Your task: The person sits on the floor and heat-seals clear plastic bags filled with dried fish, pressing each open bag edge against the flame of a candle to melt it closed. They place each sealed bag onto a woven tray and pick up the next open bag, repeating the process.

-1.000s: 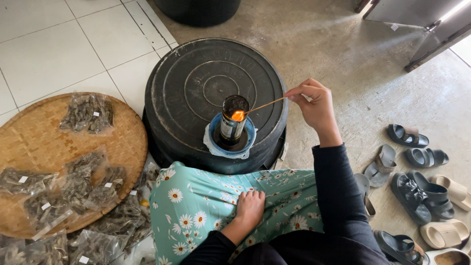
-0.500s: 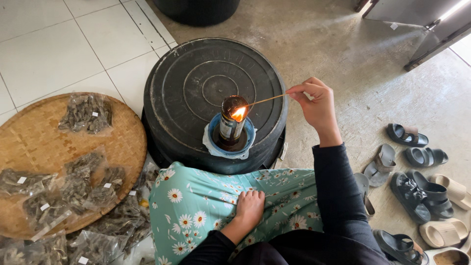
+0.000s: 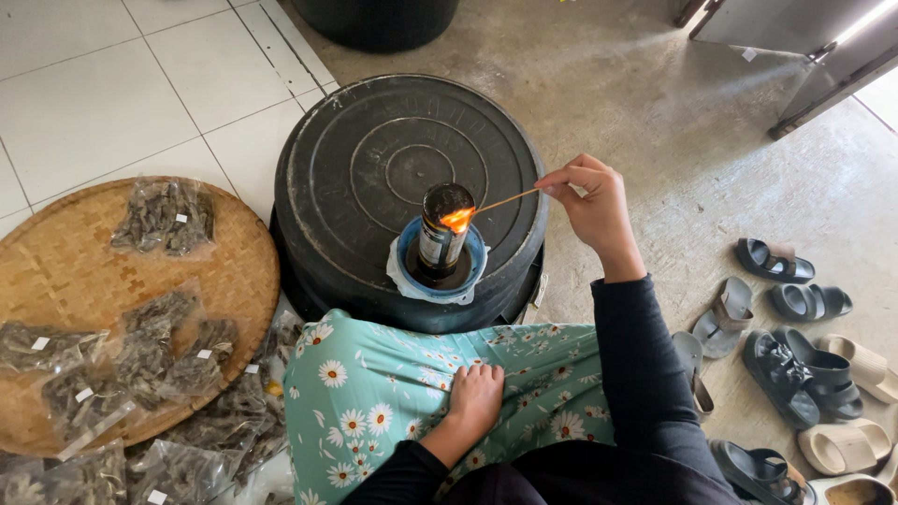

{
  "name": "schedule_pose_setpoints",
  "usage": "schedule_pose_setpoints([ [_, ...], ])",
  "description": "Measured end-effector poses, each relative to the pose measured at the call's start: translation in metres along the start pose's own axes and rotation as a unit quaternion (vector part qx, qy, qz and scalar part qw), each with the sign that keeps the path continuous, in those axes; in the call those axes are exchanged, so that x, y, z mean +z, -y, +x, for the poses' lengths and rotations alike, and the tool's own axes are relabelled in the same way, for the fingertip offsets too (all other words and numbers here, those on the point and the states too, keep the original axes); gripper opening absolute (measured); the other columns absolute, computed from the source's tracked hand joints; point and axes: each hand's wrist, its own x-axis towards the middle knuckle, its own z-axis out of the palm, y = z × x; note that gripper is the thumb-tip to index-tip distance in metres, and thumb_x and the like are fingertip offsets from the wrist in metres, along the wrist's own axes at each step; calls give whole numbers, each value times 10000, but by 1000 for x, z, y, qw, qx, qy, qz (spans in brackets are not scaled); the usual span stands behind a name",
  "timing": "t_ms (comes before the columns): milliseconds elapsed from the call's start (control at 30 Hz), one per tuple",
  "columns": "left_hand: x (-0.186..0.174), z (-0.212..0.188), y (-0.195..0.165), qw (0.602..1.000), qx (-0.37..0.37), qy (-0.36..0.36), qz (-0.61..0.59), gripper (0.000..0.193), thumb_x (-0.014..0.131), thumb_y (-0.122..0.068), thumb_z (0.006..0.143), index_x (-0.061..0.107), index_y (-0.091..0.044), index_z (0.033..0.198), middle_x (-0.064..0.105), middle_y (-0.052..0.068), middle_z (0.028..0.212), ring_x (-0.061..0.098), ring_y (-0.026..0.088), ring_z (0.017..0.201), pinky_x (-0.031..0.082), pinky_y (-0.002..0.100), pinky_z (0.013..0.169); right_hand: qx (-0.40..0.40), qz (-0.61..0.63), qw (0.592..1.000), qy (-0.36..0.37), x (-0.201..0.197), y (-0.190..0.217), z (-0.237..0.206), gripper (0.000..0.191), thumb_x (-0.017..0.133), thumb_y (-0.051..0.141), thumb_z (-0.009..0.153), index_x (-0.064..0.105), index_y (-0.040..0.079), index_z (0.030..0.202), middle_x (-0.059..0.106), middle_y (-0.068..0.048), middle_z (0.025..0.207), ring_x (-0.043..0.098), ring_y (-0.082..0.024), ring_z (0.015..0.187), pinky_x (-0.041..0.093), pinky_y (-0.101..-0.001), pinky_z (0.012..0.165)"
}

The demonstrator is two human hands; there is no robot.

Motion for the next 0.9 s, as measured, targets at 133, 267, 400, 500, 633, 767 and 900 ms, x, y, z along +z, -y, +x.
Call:
schedule_pose_setpoints([
  [133, 3, 0, -1, 1000, -3, 6, -1, 380, 668, -142, 795, 618, -48, 1159, 684, 117, 1031, 633, 282, 1018, 446, 426, 848, 22, 3, 1000, -7, -1, 2, -2, 170, 793, -42, 869, 803, 87, 980, 631, -32, 857, 598, -141, 802, 482, -283, 731],
  [267, 4, 1, -1, 1000, -5, 4, -4, 273, 638, -135, 852, 625, -63, 1116, 686, 109, 1021, 638, 278, 1013, 446, 432, 855, 17, -6, 1000, -7, 0, 6, -4, 168, 782, -45, 859, 796, 83, 967, 638, -18, 855, 619, -125, 798, 487, -275, 717],
  [400, 5, 1, -1, 1000, 1, 3, -4, 278, 640, -133, 843, 624, -58, 1111, 687, 109, 1012, 640, 279, 1000, 446, 429, 851, 22, -14, 1000, -17, -1, 9, -4, 167, 793, -45, 863, 805, 82, 972, 599, -30, 827, 572, -144, 768, 466, -288, 702],
  [500, 5, 0, -1, 1000, 2, -1, 3, 311, 649, -131, 822, 624, -50, 1120, 687, 111, 1005, 642, 277, 994, 448, 422, 843, 21, -10, 1000, -14, -1, 9, -4, 165, 790, -43, 872, 802, 89, 970, 615, -22, 837, 591, -139, 779, 478, -286, 711],
  [633, 7, 0, -2, 1000, -4, 8, -7, 264, 645, -128, 841, 629, -66, 1097, 687, 108, 1021, 641, 278, 1012, 446, 431, 850, 12, -12, 1000, -11, -2, 8, -3, 176, 789, -48, 870, 803, 93, 974, 624, -25, 849, 602, -142, 793, 482, -289, 723],
  [767, 9, -1, -1, 1000, 1, -2, 0, 335, 648, -135, 830, 623, -48, 1152, 688, 112, 1020, 643, 278, 998, 449, 424, 840, -3, -24, 1000, -4, -3, 7, -3, 187, 797, -46, 842, 805, 93, 968, 637, -28, 852, 618, -141, 805, 487, -294, 733],
  [900, 9, -1, -1, 1000, -4, 4, -4, 322, 642, -132, 838, 622, -54, 1150, 688, 113, 1026, 642, 280, 1003, 449, 426, 844, 0, 6, 1000, -5, -6, 6, -5, 175, 784, -40, 873, 801, 95, 984, 645, -24, 871, 621, -136, 820, 496, -289, 750],
])
